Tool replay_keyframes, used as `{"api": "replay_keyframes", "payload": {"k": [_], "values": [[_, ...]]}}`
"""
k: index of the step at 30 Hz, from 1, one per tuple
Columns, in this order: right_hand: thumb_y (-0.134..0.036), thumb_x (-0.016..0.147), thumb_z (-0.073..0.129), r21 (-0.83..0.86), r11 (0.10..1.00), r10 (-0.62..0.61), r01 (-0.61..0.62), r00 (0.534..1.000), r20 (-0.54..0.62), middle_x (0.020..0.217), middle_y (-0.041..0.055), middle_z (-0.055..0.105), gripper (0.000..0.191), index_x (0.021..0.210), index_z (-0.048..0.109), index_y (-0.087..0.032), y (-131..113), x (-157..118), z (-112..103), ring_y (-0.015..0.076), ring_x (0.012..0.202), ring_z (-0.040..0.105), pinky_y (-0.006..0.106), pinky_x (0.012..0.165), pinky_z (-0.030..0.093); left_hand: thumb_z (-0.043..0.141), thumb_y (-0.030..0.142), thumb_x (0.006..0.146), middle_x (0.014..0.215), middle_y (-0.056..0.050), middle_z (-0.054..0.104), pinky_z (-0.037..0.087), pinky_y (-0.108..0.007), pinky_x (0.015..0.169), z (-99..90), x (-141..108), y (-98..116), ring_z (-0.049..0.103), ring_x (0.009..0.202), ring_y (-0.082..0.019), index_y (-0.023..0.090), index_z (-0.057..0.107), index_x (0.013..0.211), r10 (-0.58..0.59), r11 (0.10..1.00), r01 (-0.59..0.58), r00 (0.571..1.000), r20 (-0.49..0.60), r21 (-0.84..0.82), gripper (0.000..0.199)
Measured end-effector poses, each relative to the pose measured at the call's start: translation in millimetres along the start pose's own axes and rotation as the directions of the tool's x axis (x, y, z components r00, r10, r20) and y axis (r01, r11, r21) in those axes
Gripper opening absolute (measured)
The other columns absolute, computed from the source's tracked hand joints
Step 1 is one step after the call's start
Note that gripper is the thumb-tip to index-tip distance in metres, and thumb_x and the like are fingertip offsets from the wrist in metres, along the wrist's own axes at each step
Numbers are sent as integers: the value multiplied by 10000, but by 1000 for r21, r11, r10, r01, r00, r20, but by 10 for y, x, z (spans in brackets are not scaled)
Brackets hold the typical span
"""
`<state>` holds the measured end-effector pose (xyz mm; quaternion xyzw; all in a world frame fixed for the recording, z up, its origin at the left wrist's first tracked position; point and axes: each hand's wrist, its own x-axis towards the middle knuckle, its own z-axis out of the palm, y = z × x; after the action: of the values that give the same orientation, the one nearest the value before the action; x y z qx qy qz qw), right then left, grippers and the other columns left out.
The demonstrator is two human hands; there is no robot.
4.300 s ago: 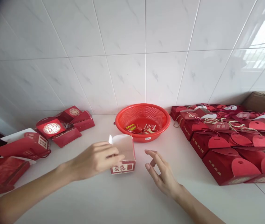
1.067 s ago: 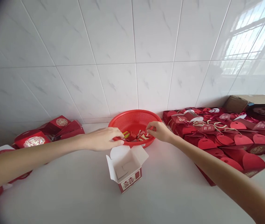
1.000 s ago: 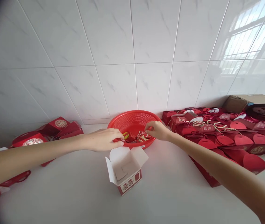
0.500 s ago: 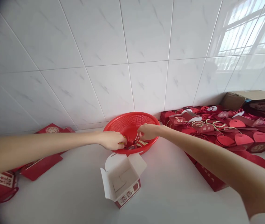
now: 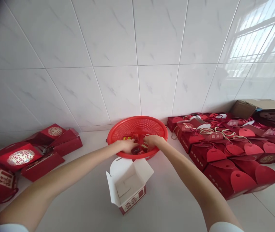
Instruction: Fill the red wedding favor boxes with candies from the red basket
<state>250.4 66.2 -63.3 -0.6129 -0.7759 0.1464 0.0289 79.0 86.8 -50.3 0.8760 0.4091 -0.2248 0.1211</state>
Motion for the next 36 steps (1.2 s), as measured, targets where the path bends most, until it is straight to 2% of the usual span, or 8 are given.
{"api": "replay_keyframes", "payload": {"k": [6,13,17,20,23,26,31,36], "values": [[-246,685,813,7,999,41,-40,996,-80,889,45,664,330,959,628,-242,-5,-64,-36,257,834,633,289,615,361,730,217,645,911,-151,731,528,-407,746,29,46,-49,684,840,-342,168,704,725,15,996,-22,997,-79,-87,98],[-298,750,756,155,988,44,-4,966,-253,845,20,641,360,1073,616,-220,-48,-291,-33,208,773,577,274,596,323,711,155,621,721,-50,708,508,-332,693,43,9,-318,671,729,-259,192,655,620,72,921,-172,958,-279,-351,67],[-193,758,705,252,966,13,65,955,-296,863,12,648,506,1251,591,-212,-23,-331,-10,188,778,586,262,630,374,622,237,780,995,-56,762,538,-304,827,75,-24,-427,701,939,-225,185,706,877,47,808,-314,878,-477,-499,138],[-140,717,704,302,946,-39,119,966,-257,845,6,658,549,1254,624,-218,2,-320,8,185,753,603,257,621,404,626,267,785,1023,-77,763,547,-336,889,126,-22,-456,708,974,-211,172,680,913,-24,606,-462,803,-595,-648,168],[-139,707,707,336,925,-110,177,971,-211,836,9,684,386,1082,705,-226,29,-306,22,199,764,626,272,647,446,733,262,675,906,-55,765,553,-370,897,168,-18,-467,711,947,-222,179,682,835,-96,371,-590,743,-662,-717,187],[-192,740,718,376,898,-150,228,962,-227,934,35,722,219,957,714,-218,44,-295,27,234,902,659,317,776,494,777,274,641,889,-43,762,554,-379,896,182,-27,-468,707,937,-223,181,696,821,-110,327,-632,713,-692,-703,218],[-317,847,675,545,775,-156,319,933,-324,1023,58,741,222,1030,712,-197,5,-274,37,220,969,679,333,863,521,833,300,650,934,-51,762,548,-399,914,152,-46,-401,701,976,-232,173,689,894,-102,270,-583,774,-625,-766,309],[-237,781,697,658,685,-52,313,922,-384,836,34,730,61,807,707,-182,-17,-253,85,197,817,676,295,723,529,745,359,830,1003,-70,759,542,-383,934,106,-56,-280,702,982,-218,167,680,1025,-94,338,-454,855,-510,-824,282]]}}
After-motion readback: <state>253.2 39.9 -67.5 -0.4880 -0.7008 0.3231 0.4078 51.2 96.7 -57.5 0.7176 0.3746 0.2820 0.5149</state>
